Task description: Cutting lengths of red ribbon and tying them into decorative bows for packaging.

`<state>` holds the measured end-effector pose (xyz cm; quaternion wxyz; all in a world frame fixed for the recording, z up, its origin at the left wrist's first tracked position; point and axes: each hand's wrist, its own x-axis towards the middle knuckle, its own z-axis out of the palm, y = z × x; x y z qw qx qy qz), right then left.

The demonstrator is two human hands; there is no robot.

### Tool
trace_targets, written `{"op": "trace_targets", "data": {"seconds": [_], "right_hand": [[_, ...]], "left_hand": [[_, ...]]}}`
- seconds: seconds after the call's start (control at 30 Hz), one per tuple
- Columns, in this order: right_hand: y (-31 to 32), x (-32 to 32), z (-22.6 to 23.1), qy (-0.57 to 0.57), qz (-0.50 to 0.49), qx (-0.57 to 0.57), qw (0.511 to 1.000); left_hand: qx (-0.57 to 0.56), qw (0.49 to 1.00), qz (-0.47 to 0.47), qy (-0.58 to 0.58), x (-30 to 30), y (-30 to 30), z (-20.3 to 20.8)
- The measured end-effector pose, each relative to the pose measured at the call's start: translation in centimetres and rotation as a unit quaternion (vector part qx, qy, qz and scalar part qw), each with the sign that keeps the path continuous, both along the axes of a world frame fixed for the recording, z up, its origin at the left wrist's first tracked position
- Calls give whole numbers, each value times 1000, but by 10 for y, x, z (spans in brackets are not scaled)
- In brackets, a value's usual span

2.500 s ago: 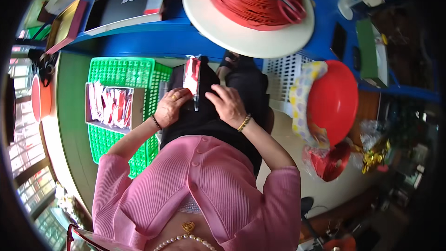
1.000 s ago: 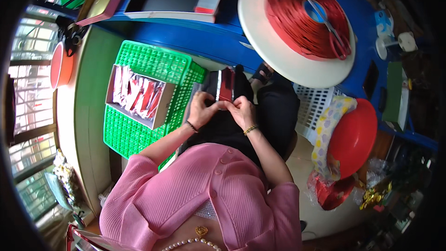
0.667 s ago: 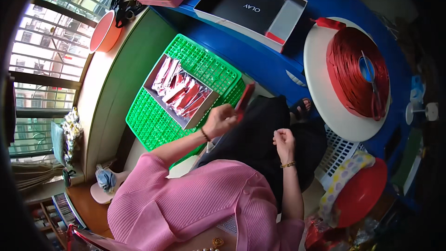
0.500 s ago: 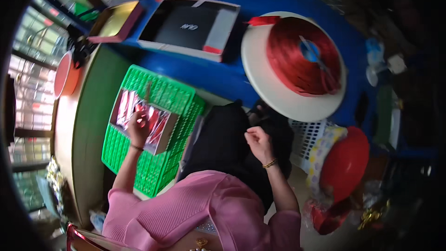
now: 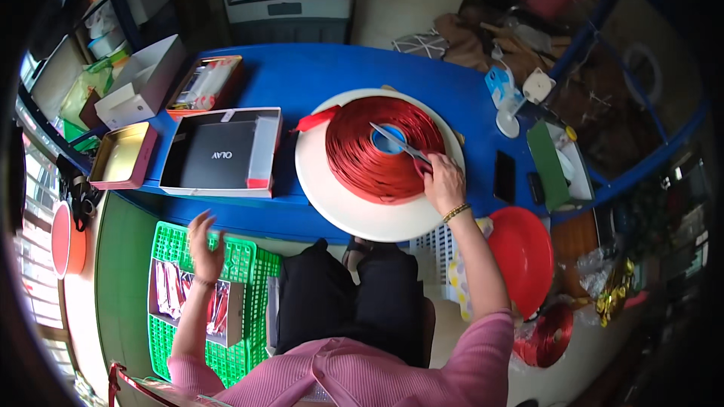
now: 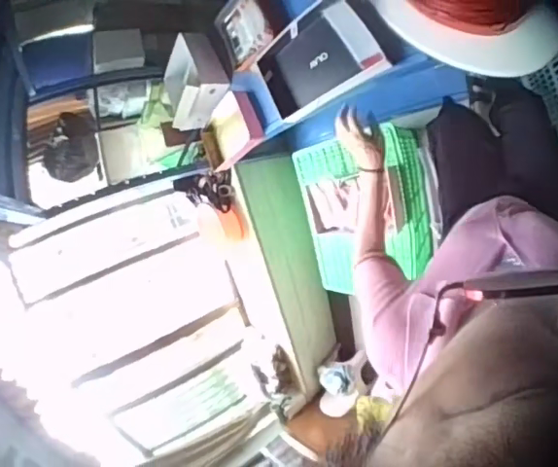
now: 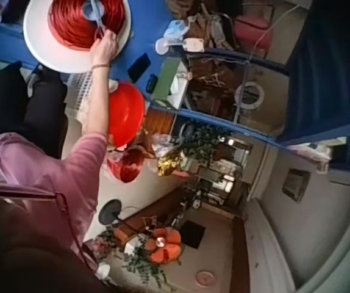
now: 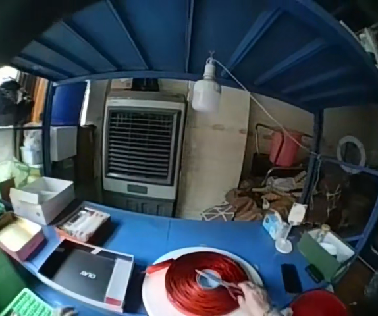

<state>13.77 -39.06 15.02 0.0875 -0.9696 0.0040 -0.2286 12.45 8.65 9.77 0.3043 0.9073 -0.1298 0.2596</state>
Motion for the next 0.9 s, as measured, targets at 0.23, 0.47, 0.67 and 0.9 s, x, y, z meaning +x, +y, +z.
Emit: {"op": "trace_targets", "data": {"seconds": [0.23, 0.47, 0.67, 0.9], "right_hand": [[-19, 41, 2, 203, -68, -62, 975], [-40, 37, 24, 293, -72, 179, 936], [-28, -24, 30, 218, 33, 541, 811], [30, -50, 15, 113, 45, 391, 912]], "left_hand": [[109, 986, -97, -81, 179, -172, 23], [210, 961, -15, 180, 229, -197, 10], [305, 929, -132, 160, 112, -147, 29], [150, 960, -38, 232, -82, 0, -6]]}}
